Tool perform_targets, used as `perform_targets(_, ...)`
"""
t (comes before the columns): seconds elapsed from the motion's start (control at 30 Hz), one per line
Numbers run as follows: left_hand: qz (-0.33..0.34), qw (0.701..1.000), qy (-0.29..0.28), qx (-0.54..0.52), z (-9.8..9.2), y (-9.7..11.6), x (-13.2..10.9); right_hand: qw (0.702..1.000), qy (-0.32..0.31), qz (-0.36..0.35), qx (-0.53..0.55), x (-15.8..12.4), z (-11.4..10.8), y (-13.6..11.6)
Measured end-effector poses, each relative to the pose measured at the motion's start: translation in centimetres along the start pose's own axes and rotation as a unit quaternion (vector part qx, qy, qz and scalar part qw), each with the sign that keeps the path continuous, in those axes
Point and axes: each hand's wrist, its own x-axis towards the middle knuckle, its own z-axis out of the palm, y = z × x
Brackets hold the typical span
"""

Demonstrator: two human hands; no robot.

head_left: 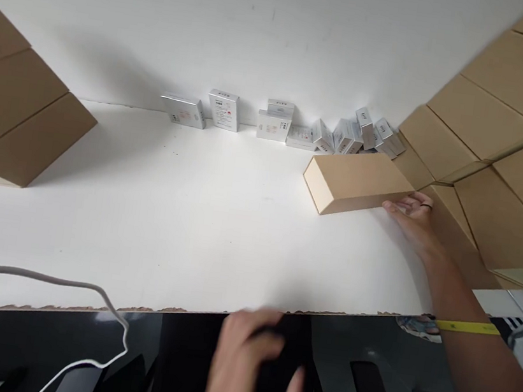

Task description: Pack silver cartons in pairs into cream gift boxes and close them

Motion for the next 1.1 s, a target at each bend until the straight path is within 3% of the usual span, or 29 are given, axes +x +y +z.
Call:
perform_targets(0.07, -0.005, 0.998, -0.002, -0.068, 2.4, 2.7, 2.5, 1.000, -0.001, 0.007, -0.001, -0.1, -0.2, 0.1)
perform_targets(0.17, -0.050, 0.991, -0.062, -0.111, 7.3, 5.7, 10.0, 1.000, 0.000, 0.007, 0.000, -0.4, 0.3, 0.3)
perform_targets(0.27, -0.157, 0.973, -0.105, -0.130, 11.0, 6.8, 16.7, 1.000, 0.003, 0.006, 0.005, -0.7, 1.1, 0.3)
perform_targets(0.37, -0.190, 0.970, -0.077, -0.130, 12.2, 6.4, 19.1, 1.000, 0.023, 0.007, 0.003, -0.7, 1.7, 0.0)
perform_targets(0.43, -0.195, 0.971, -0.055, -0.126, 12.0, 5.6, 18.6, 0.999, 0.032, 0.005, -0.002, -1.3, 1.8, -0.2)
perform_targets(0.53, -0.187, 0.974, -0.020, -0.128, 10.5, 4.0, 15.4, 1.000, 0.021, 0.001, -0.017, -4.0, 1.6, -0.5)
perform_targets(0.73, -0.174, 0.973, 0.066, -0.134, 4.8, 0.2, 5.1, 0.996, -0.035, -0.020, -0.080, -15.9, 1.5, -1.4)
perform_targets(0.83, -0.179, 0.971, 0.094, -0.126, 2.0, -1.5, 1.6, 0.993, -0.063, -0.027, -0.096, -21.2, 2.6, -2.5)
perform_targets(0.93, -0.177, 0.971, 0.109, -0.121, -0.1, -2.7, 0.6, 0.991, -0.079, -0.029, -0.107, -23.8, 4.0, -3.8)
perform_targets(1.1, -0.167, 0.972, 0.117, -0.114, -2.0, -4.0, 1.2, 0.989, -0.088, -0.027, -0.115, -24.7, 5.3, -5.5)
